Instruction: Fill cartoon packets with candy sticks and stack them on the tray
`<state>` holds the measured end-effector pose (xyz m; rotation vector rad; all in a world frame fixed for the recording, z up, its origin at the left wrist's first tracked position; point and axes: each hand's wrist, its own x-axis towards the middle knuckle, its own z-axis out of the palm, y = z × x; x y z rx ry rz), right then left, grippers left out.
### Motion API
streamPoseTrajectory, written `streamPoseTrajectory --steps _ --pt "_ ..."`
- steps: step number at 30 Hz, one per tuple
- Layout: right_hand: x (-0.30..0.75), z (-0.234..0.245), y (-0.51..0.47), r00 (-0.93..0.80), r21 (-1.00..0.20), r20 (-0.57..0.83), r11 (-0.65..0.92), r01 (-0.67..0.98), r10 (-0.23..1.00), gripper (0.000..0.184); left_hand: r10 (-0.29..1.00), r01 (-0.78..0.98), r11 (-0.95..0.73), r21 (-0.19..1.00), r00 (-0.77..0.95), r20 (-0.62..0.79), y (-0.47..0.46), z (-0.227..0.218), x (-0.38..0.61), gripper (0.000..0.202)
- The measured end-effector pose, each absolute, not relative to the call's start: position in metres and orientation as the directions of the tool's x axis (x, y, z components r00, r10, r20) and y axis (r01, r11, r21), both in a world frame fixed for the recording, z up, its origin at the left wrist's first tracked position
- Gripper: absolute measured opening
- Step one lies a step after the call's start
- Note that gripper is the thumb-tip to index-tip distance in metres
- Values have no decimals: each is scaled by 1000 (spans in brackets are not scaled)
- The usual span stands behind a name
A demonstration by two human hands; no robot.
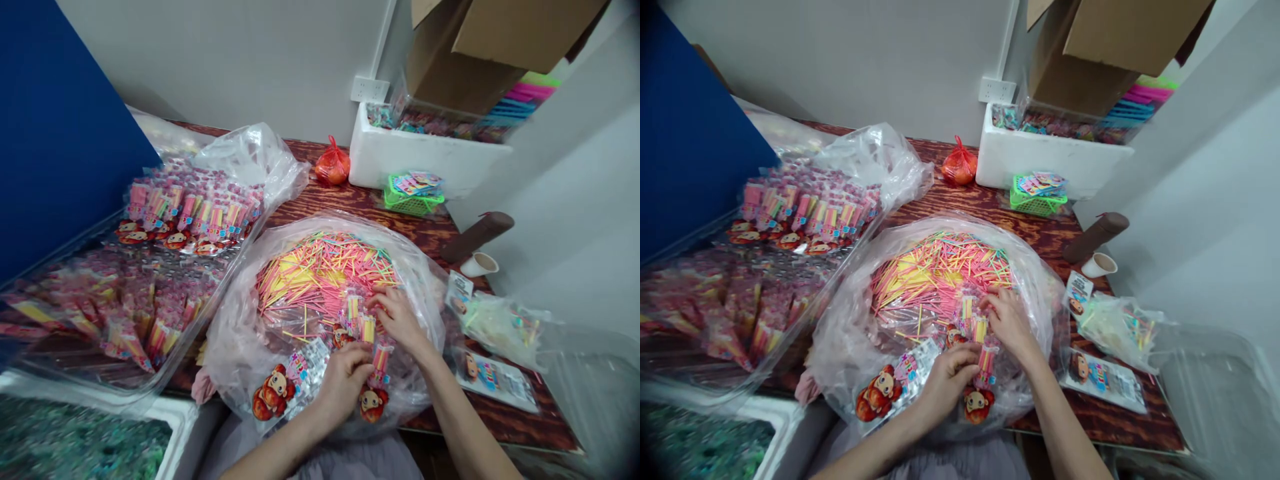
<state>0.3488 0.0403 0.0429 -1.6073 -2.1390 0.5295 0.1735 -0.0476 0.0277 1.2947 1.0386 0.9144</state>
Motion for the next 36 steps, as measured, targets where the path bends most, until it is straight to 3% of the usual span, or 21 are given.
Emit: streamPoseTrajectory --steps 13,19,25,27,31,33,36 --pt "347 48 27 -319 -566 53 292 771 946 7 955 115 116 987 260 -143 -53 19 178 17" --pt "349 60 50 -214 -653 186 283 702 959 12 978 81 47 996 201 -62 -35 33 181 15" --pt "340 73 46 85 -697 316 170 697 945 25 986 208 161 965 12 -167 -9 15 203 13" --pt "332 67 30 81 -715 293 162 680 953 24 984 205 173 963 -3 -176 -10 9 206 13" --pt "318 46 6 -67 -718 177 175 674 982 19 977 136 187 973 77 -199 -30 22 190 42" --pt "313 40 4 -56 -718 171 163 677 984 20 981 143 113 983 140 -133 -43 37 168 52" --pt "302 44 10 -81 -710 189 193 677 979 20 988 344 -129 930 122 92 -55 53 123 26"
